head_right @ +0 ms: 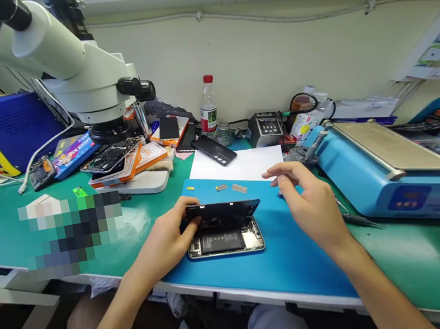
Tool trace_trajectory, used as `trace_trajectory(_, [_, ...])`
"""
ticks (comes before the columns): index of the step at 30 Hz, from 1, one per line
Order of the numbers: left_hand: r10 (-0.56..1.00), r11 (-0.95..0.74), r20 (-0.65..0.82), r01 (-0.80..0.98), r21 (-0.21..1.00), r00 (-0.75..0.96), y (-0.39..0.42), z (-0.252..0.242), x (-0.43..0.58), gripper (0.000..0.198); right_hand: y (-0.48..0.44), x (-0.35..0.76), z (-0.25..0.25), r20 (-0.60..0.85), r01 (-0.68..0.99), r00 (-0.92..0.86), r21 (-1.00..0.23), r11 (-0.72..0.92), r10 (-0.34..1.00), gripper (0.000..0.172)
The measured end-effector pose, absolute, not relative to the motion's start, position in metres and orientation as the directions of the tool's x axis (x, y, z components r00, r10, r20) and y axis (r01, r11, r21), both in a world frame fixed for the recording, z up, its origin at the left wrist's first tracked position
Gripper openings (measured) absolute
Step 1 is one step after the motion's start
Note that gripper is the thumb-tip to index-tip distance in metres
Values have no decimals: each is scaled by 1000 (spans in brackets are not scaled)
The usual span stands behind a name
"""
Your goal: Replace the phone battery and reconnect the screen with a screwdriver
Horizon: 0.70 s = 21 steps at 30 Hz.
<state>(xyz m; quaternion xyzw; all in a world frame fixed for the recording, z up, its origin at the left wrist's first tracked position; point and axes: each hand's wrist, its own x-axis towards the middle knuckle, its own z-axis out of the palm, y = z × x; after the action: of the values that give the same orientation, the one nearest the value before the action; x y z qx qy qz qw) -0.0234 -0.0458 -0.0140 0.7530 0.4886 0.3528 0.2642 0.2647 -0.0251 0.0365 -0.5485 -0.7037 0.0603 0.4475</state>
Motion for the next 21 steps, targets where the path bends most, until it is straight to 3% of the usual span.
trace_trajectory(3, [921, -386, 272, 547, 743, 280, -45, -15, -24, 20, -44, 262, 22, 675, 751, -11, -482, 452, 738, 18])
trace_trajectory(6, [915, -400, 283, 547, 736, 288, -44, -18, -25, 20, -58, 259, 8, 757, 725, -307, -207, 657, 577, 20])
trace_trajectory(9, [916, -400, 290, 557, 728, 279, -43, -20, -26, 19, -57, 259, 0, 730, 712, -465, -29, 702, 502, 21])
trace_trajectory(15, [912, -409, 302, 544, 732, 279, -42, -22, -27, 21, -49, 257, -5, 631, 720, -566, 65, 691, 530, 15])
trace_trajectory(21, [906, -423, 320, 538, 729, 278, -43, -25, -28, 23, -49, 256, -7, 602, 705, -597, 79, 705, 530, 17])
